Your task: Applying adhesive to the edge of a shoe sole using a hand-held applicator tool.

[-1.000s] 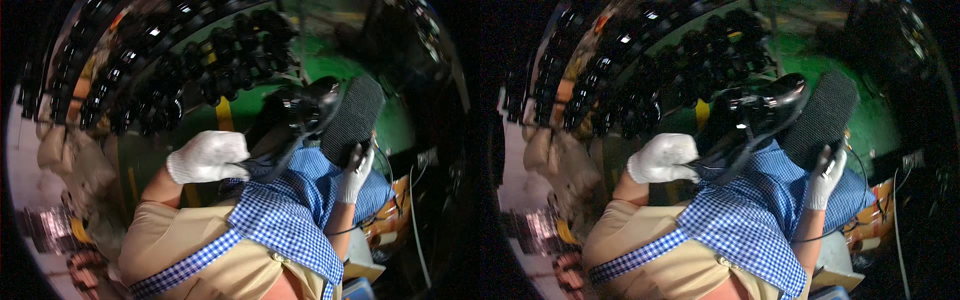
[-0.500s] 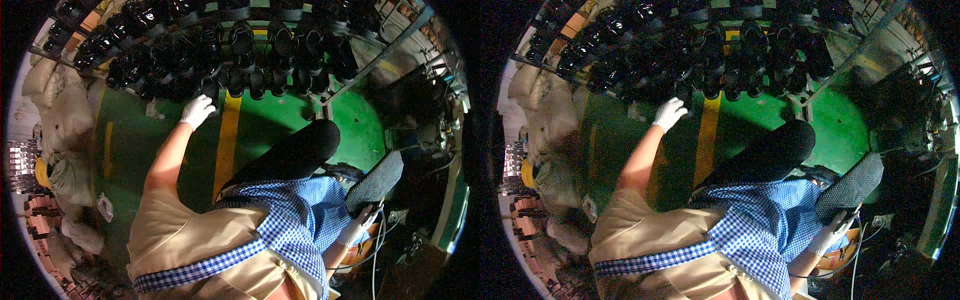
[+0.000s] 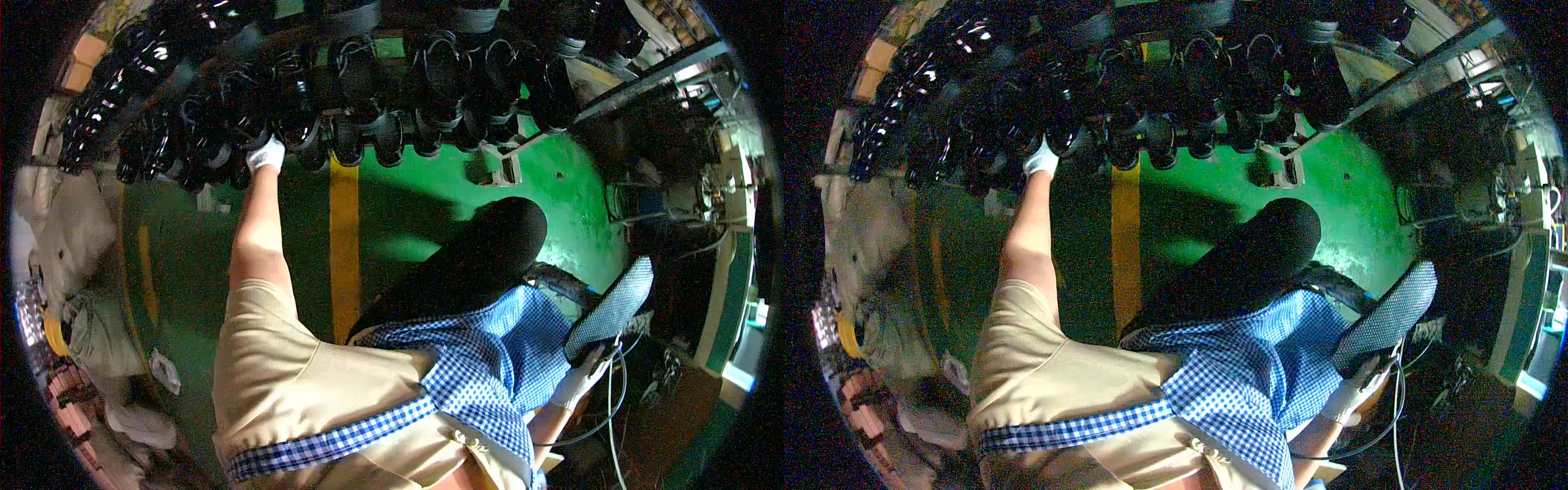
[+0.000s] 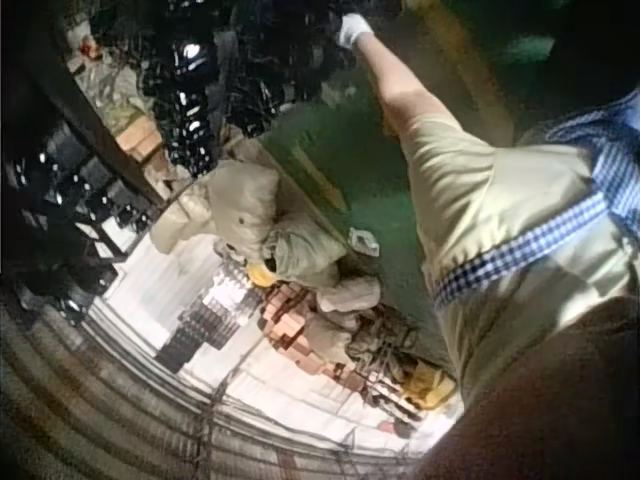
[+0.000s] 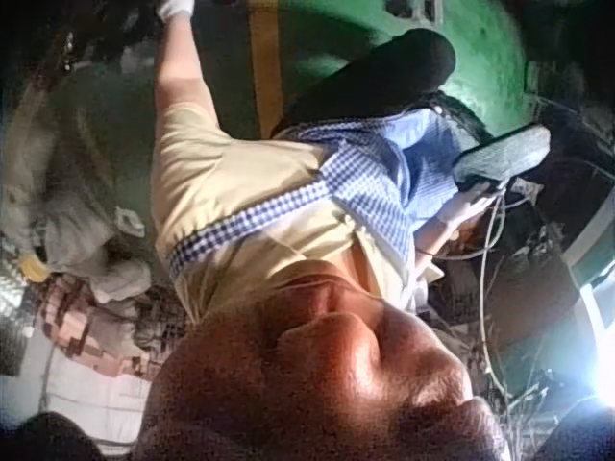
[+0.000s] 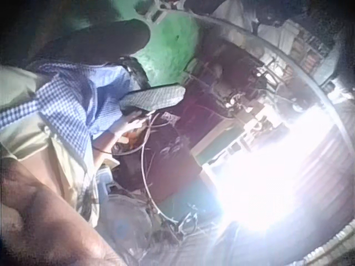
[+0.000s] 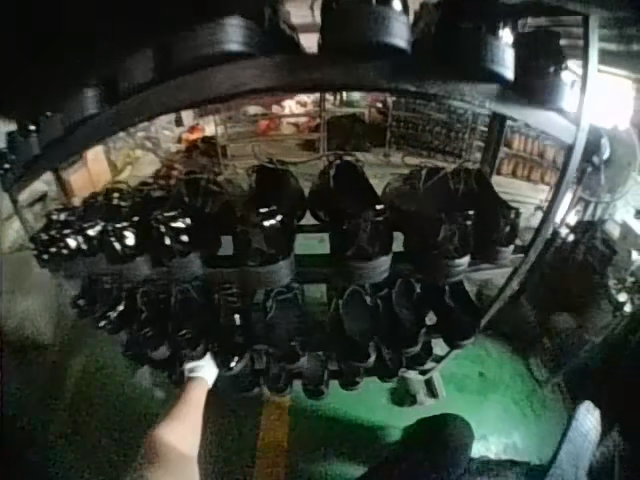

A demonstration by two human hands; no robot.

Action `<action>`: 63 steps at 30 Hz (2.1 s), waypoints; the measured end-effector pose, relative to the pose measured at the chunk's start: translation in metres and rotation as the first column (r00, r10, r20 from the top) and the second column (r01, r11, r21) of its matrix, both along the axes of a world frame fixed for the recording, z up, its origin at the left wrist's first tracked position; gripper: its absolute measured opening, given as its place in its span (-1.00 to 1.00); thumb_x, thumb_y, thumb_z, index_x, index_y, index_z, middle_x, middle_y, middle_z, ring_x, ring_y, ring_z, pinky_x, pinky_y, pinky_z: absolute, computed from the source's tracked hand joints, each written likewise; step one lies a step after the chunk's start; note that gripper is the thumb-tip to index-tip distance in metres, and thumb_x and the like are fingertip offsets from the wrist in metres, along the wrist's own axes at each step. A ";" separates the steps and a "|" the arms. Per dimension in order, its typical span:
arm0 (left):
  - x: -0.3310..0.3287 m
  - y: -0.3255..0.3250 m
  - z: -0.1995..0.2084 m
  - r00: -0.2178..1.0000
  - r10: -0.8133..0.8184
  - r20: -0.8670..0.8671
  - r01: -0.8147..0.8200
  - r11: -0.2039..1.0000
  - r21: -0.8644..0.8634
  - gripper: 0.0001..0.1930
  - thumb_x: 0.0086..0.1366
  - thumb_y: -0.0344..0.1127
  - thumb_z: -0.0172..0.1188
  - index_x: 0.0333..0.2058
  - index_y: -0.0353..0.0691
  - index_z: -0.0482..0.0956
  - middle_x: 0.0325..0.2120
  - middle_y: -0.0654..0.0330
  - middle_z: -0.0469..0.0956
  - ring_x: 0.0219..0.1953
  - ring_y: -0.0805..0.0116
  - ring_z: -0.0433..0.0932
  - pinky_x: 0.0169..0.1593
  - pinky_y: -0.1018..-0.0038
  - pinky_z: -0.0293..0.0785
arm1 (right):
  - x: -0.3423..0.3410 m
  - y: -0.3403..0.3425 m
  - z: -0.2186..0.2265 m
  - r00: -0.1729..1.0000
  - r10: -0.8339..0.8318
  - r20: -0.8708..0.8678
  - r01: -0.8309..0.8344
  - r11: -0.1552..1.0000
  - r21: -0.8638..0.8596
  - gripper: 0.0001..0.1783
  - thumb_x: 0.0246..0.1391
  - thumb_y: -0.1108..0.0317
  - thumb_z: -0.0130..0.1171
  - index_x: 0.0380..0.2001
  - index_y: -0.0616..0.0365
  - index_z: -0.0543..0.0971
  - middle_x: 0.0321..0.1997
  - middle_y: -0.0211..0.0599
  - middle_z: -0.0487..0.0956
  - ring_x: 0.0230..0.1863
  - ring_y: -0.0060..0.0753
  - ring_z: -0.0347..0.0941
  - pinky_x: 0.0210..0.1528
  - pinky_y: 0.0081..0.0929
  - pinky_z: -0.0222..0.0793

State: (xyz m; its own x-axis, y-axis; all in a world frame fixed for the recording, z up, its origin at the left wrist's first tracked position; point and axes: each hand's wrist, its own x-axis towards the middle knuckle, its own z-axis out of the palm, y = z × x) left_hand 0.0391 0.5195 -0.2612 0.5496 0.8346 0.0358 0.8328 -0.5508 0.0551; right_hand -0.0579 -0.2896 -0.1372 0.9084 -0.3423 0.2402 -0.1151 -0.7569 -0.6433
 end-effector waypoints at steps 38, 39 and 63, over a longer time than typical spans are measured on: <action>-0.152 -0.144 0.118 0.872 -0.471 0.132 0.488 0.825 -0.286 -0.71 0.35 -0.19 0.31 -0.16 -0.29 0.50 -0.26 -0.16 0.63 -0.16 -0.22 0.63 -0.12 0.06 0.52 | 0.000 0.022 0.001 0.998 -0.055 0.015 0.057 0.991 -0.124 -0.36 0.52 0.14 -0.03 0.46 0.34 0.26 0.39 0.16 0.36 0.32 0.00 0.32 0.41 -0.15 0.16; -0.150 -0.167 0.135 0.818 -0.540 0.197 0.575 0.780 -0.248 -0.73 0.37 -0.20 0.29 -0.17 -0.28 0.49 -0.27 -0.18 0.64 -0.17 -0.22 0.63 -0.13 0.07 0.50 | 0.001 0.029 -0.003 0.996 -0.091 0.019 0.090 0.995 0.033 -0.38 0.52 0.14 -0.03 0.44 0.35 0.28 0.39 0.15 0.37 0.32 -0.02 0.32 0.40 -0.15 0.17; 0.070 -0.586 0.291 -0.403 -0.851 0.337 0.908 -0.418 0.030 -0.78 0.42 -0.22 0.24 -0.14 -0.25 0.57 -0.27 0.01 0.64 -0.18 0.07 0.67 -0.07 0.27 0.59 | -0.028 0.058 -0.008 0.985 -0.030 0.169 -0.078 0.800 0.595 -0.67 0.24 0.46 0.26 0.04 0.28 0.51 -0.12 -0.16 0.58 -0.14 -0.25 0.56 -0.06 -0.32 0.50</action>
State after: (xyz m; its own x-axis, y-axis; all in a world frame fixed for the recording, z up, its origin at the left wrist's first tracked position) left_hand 0.1096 -0.0661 0.0300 0.5400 -0.8055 0.2439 -0.8296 -0.4607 0.3155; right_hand -0.0861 -0.2317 -0.1449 0.8850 -0.4446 0.1384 0.0436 -0.2168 -0.9752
